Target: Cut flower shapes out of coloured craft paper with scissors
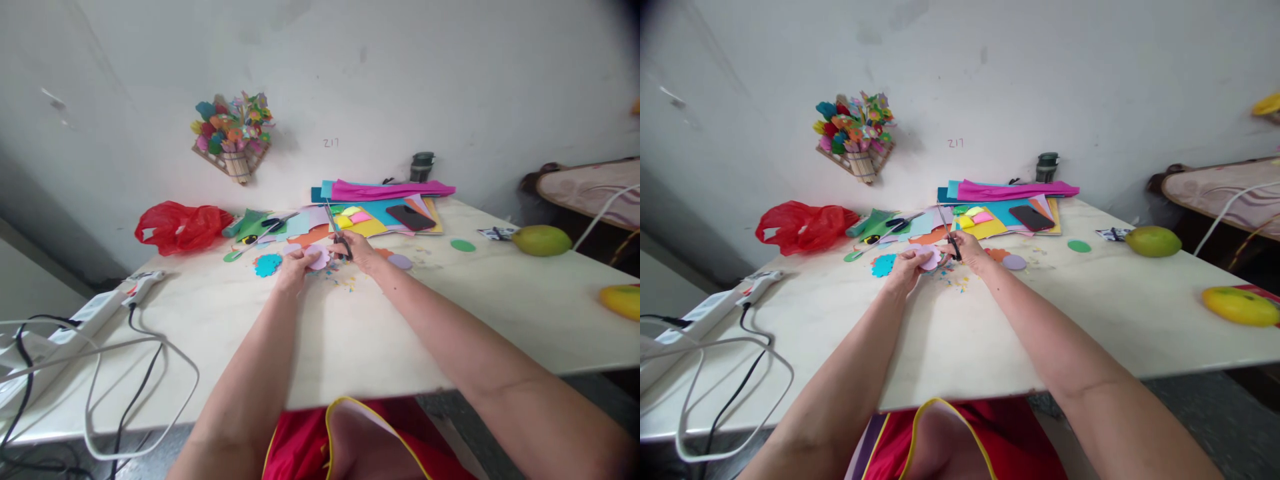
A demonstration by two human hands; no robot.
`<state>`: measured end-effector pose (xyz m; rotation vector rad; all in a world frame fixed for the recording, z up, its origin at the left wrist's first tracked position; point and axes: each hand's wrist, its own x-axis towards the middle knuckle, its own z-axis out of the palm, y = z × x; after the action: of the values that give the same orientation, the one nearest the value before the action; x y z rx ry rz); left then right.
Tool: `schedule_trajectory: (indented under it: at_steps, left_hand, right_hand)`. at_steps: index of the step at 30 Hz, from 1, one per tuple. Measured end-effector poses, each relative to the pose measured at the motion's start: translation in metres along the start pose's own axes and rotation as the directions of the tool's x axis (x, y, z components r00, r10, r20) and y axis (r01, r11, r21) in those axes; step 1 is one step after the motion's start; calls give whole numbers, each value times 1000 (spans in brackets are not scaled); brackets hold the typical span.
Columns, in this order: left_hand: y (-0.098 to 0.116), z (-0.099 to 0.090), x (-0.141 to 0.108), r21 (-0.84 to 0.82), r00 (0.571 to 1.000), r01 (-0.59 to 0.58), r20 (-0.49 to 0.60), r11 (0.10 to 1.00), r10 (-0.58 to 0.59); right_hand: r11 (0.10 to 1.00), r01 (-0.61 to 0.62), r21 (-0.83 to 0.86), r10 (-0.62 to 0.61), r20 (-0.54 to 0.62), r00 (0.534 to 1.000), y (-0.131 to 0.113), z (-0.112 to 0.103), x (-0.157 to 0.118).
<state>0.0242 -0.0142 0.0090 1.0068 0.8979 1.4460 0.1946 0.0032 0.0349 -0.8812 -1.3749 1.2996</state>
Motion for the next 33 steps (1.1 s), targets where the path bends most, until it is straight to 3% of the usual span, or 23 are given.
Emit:
schedule_trajectory:
  at_steps: [8, 22, 33]
  left_hand:
    - [-2, -3, -1, 109, 990, 62, 121, 992, -75]
    - [-4, -4, -2, 151, 980, 84, 168, 985, -109]
    - [-6, -3, 1, 100, 991, 80, 97, 992, -90]
  right_hand:
    - [998, -9, 66, 4, 87, 996, 2, -2, 1]
    - [1000, 10, -30, -4, 184, 983, 4, -3, 1]
    - [1000, 29, -6, -29, 49, 998, 3, 7, -1]
